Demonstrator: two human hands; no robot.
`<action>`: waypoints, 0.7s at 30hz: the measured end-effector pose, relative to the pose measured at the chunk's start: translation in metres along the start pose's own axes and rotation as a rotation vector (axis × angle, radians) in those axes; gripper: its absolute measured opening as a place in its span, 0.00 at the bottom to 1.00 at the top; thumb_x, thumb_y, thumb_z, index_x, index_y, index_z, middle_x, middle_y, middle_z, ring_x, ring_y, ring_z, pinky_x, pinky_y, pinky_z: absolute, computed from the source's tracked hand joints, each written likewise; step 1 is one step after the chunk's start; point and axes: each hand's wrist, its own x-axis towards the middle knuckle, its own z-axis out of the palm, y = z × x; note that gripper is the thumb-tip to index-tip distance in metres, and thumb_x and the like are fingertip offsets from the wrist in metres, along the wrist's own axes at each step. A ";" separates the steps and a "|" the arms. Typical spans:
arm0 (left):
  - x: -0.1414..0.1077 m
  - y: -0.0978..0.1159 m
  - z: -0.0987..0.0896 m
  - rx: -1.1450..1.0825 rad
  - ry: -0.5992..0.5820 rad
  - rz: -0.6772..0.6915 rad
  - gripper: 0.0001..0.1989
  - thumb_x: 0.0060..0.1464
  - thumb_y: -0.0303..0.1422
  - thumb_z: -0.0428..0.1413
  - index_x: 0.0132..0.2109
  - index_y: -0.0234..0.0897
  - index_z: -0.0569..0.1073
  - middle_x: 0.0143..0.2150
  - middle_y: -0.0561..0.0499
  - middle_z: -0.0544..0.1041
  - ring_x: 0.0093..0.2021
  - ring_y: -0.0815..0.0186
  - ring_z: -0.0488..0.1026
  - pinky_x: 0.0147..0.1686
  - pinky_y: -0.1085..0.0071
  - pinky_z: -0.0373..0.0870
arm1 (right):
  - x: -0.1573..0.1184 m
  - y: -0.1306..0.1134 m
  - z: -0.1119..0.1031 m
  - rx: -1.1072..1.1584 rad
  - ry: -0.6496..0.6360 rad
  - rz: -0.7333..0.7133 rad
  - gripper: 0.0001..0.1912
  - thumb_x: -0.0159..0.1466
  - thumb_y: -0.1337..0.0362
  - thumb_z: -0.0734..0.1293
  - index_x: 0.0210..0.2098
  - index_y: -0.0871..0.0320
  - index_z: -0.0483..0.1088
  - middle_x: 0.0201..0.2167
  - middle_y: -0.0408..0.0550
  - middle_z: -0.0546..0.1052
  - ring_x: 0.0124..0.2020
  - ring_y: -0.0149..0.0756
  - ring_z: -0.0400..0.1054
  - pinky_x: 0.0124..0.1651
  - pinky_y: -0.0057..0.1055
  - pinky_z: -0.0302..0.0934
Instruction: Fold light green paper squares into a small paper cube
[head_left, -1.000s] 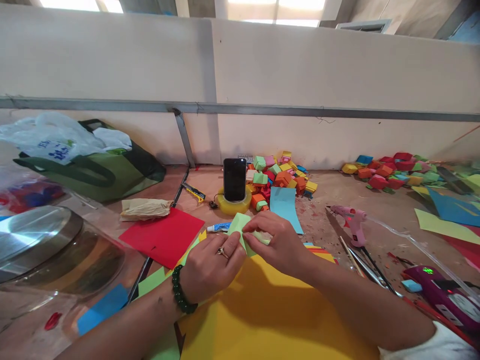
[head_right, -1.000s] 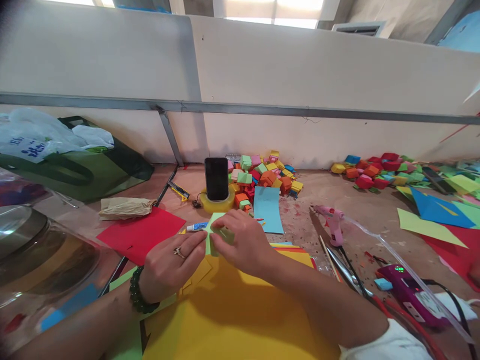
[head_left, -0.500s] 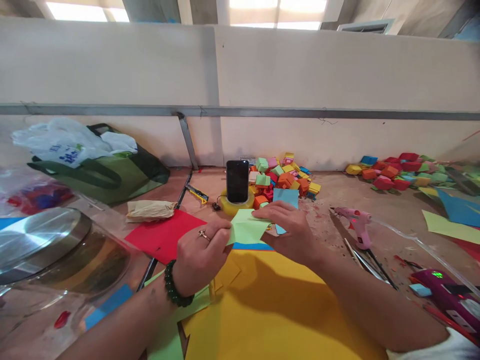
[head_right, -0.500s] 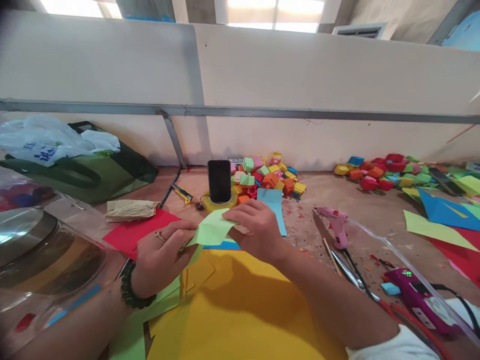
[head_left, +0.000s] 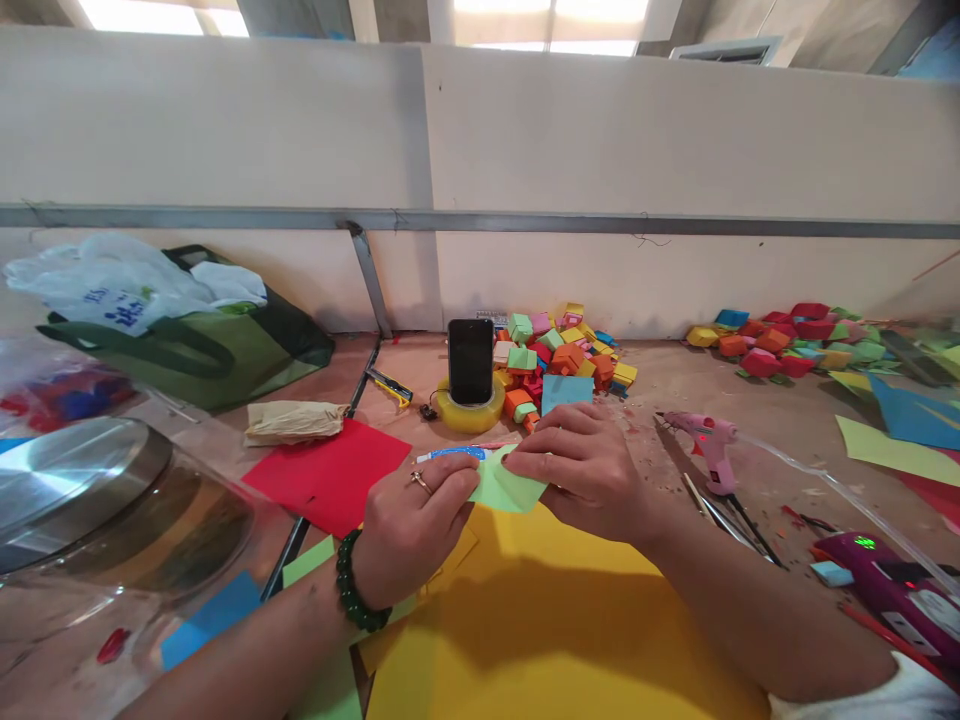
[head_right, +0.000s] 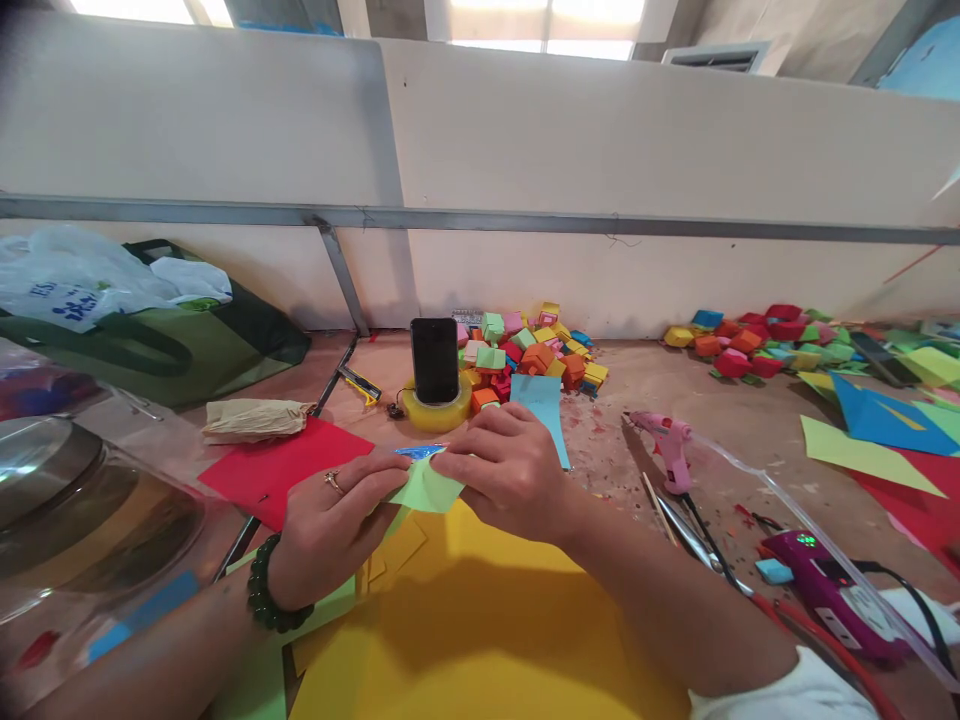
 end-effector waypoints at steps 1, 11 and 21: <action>0.000 0.000 0.000 0.003 0.003 0.005 0.09 0.56 0.22 0.49 0.37 0.37 0.71 0.34 0.49 0.81 0.32 0.68 0.78 0.32 0.76 0.74 | 0.000 -0.001 0.000 -0.012 -0.001 -0.008 0.10 0.59 0.74 0.63 0.32 0.54 0.74 0.27 0.41 0.79 0.30 0.32 0.66 0.33 0.32 0.58; 0.001 0.004 -0.003 -0.001 -0.029 -0.006 0.09 0.52 0.21 0.49 0.34 0.38 0.71 0.36 0.49 0.82 0.33 0.67 0.78 0.34 0.74 0.75 | -0.001 -0.014 -0.003 -0.087 -0.055 -0.089 0.09 0.64 0.72 0.61 0.34 0.56 0.72 0.27 0.43 0.78 0.31 0.32 0.67 0.34 0.33 0.58; -0.002 0.006 0.006 -0.123 -0.199 -0.159 0.07 0.45 0.22 0.51 0.31 0.38 0.69 0.27 0.53 0.78 0.25 0.66 0.75 0.24 0.73 0.69 | -0.001 -0.019 0.005 -0.051 -0.148 -0.027 0.10 0.64 0.74 0.59 0.32 0.58 0.69 0.23 0.42 0.77 0.27 0.31 0.67 0.32 0.30 0.58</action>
